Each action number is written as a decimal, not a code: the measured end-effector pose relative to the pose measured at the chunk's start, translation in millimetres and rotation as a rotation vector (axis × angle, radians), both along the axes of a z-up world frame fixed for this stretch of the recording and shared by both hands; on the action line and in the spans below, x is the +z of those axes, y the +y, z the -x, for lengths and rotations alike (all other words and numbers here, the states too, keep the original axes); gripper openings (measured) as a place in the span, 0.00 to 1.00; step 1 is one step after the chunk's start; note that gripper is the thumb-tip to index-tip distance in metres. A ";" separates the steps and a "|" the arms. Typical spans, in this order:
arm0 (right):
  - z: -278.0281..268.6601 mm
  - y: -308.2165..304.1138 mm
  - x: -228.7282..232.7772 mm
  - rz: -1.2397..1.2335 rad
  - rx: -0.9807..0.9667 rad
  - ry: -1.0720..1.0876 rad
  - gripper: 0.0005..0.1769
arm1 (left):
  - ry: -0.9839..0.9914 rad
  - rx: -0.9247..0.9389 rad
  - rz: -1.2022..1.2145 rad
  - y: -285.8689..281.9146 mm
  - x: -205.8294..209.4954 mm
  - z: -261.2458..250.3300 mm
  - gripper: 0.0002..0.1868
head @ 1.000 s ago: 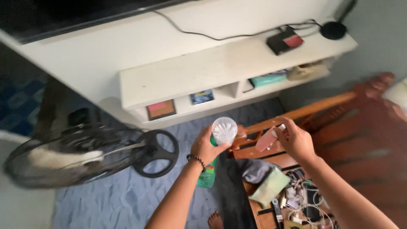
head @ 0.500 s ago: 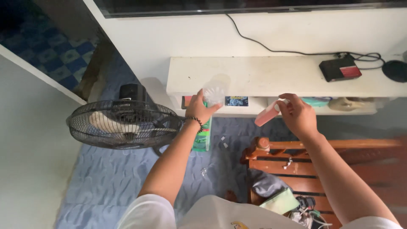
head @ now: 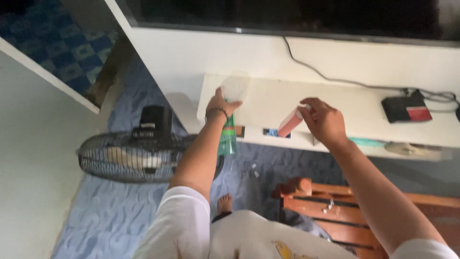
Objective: Organizing and tidying various household items from a wooden bench onto a white shelf.
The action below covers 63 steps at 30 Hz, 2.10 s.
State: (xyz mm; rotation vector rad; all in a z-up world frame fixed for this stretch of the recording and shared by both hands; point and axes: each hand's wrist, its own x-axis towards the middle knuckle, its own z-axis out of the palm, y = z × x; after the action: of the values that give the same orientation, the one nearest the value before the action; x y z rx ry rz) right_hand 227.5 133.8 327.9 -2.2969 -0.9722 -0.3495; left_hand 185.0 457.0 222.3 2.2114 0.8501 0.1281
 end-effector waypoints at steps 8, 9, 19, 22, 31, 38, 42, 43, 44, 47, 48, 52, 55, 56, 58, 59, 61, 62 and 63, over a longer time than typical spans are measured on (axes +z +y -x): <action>-23.8 54.4 -9.8 0.058 -0.003 -0.031 0.13 | 0.096 -0.110 0.016 57.2 -49.7 -49.5 0.60; -23.5 60.4 -10.7 0.050 0.003 -0.026 0.13 | 0.134 -0.133 -0.007 60.9 -54.7 -54.7 0.61; -35.3 93.9 -21.8 0.107 -0.054 -0.024 0.13 | 0.189 -0.268 0.006 67.4 -46.4 -99.6 0.59; -38.7 105.2 -18.9 0.121 -0.053 -0.026 0.12 | 0.150 -0.288 -0.025 69.1 -64.6 -111.4 0.59; -46.8 136.3 -24.0 0.141 0.032 -0.019 0.12 | 0.020 -0.291 0.012 94.2 -38.2 -97.4 0.61; -55.9 179.5 -36.8 0.028 0.008 0.132 0.16 | -0.169 -0.080 -0.106 136.9 -8.0 -98.1 0.33; -65.7 216.5 -46.0 -0.011 0.105 0.145 0.16 | -0.572 0.006 -0.213 149.1 -13.4 -107.3 0.27; -65.4 226.3 -41.6 -0.012 0.107 0.143 0.16 | -0.574 0.008 -0.215 146.9 -9.8 -105.1 0.27; -65.3 236.1 -37.1 0.001 0.139 0.112 0.14 | -0.652 -0.046 -0.246 144.6 -6.2 -103.1 0.24; -72.0 258.7 -41.6 0.035 0.187 -0.013 0.12 | -0.763 -0.107 -0.270 136.8 -8.4 -101.5 0.19; -76.0 265.5 -46.0 0.056 0.205 -0.107 0.11 | -0.799 -0.111 -0.263 134.5 -11.1 -102.1 0.17; -93.8 281.5 -66.9 0.083 0.143 -0.155 0.10 | -0.762 -0.065 -0.195 134.2 -33.7 -126.3 0.17; -101.0 289.3 -77.1 0.111 0.079 -0.209 0.11 | -0.794 -0.028 -0.162 134.1 -40.0 -134.2 0.15; -103.4 291.5 -78.8 0.128 0.067 -0.205 0.11 | -0.790 -0.066 -0.173 134.2 -39.5 -133.7 0.18; -107.3 295.6 -82.3 0.145 0.062 -0.202 0.11 | -0.784 -0.098 -0.187 136.8 -41.8 -127.9 0.21; -111.2 297.4 -83.9 0.174 0.059 -0.193 0.12 | -0.769 -0.140 -0.154 138.9 -44.4 -125.0 0.23; -115.2 300.4 -85.5 0.204 0.062 -0.186 0.12 | -0.753 -0.176 -0.123 143.0 -45.4 -115.9 0.25; -115.3 301.7 -85.6 0.235 0.052 -0.171 0.13 | -0.648 -0.187 -0.076 144.9 -43.8 -109.8 0.29; -114.6 303.7 -86.8 0.265 0.043 -0.154 0.13 | -0.541 -0.199 -0.030 147.5 -42.9 -102.8 0.34</action>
State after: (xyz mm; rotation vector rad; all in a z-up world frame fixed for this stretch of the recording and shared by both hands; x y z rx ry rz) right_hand 342.2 437.5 241.1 -2.5107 -1.2049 -0.4056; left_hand 287.8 604.6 179.4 2.1191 0.3300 0.6120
